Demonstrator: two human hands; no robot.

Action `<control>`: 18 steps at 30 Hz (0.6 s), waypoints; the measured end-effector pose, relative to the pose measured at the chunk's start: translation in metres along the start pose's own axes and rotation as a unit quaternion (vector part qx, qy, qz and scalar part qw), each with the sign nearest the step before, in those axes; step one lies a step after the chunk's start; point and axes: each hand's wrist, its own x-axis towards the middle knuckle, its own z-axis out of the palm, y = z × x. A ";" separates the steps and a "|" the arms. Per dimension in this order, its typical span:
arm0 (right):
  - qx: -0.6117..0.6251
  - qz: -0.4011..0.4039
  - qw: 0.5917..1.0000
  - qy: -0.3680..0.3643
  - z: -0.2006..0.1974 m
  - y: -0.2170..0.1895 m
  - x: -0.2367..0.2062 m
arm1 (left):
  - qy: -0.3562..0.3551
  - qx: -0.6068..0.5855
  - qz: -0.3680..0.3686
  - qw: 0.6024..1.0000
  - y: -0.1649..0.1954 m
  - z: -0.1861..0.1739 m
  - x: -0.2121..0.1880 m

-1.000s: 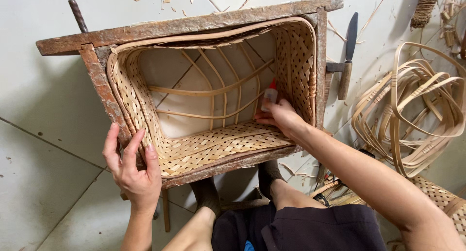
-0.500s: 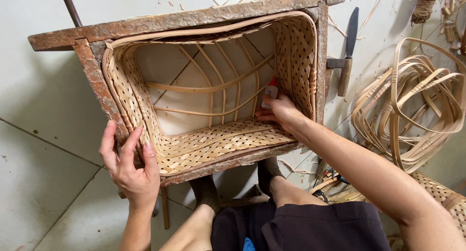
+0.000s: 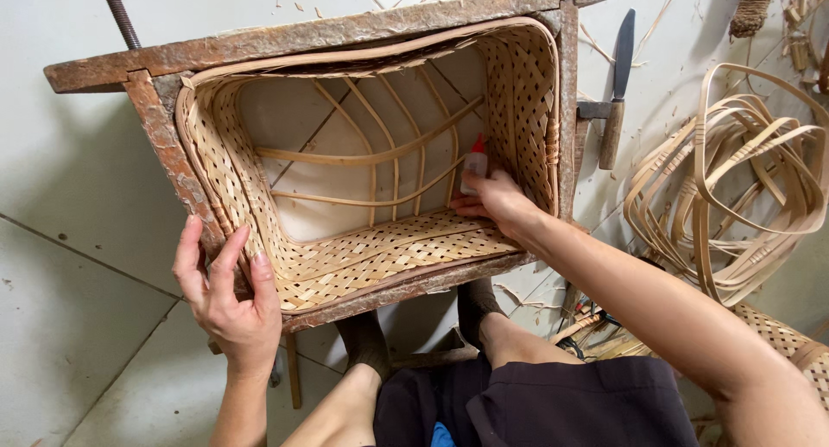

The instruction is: The person inserts thin wooden strips into a woven basket frame, secures them with a hammer, and applies glue to the joints. The person then removes the strips and repositions the basket.

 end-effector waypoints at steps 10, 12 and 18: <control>-0.687 -0.315 0.652 -0.068 0.000 -0.091 -0.009 | -0.001 -0.011 0.001 1.000 0.001 0.001 0.000; -0.809 -0.327 0.486 -0.049 0.000 -0.107 0.005 | -0.001 -0.010 0.000 1.000 0.001 0.002 0.000; -0.932 -0.309 0.187 0.020 0.001 -0.115 0.029 | -0.007 -0.009 -0.002 1.000 0.000 0.005 0.000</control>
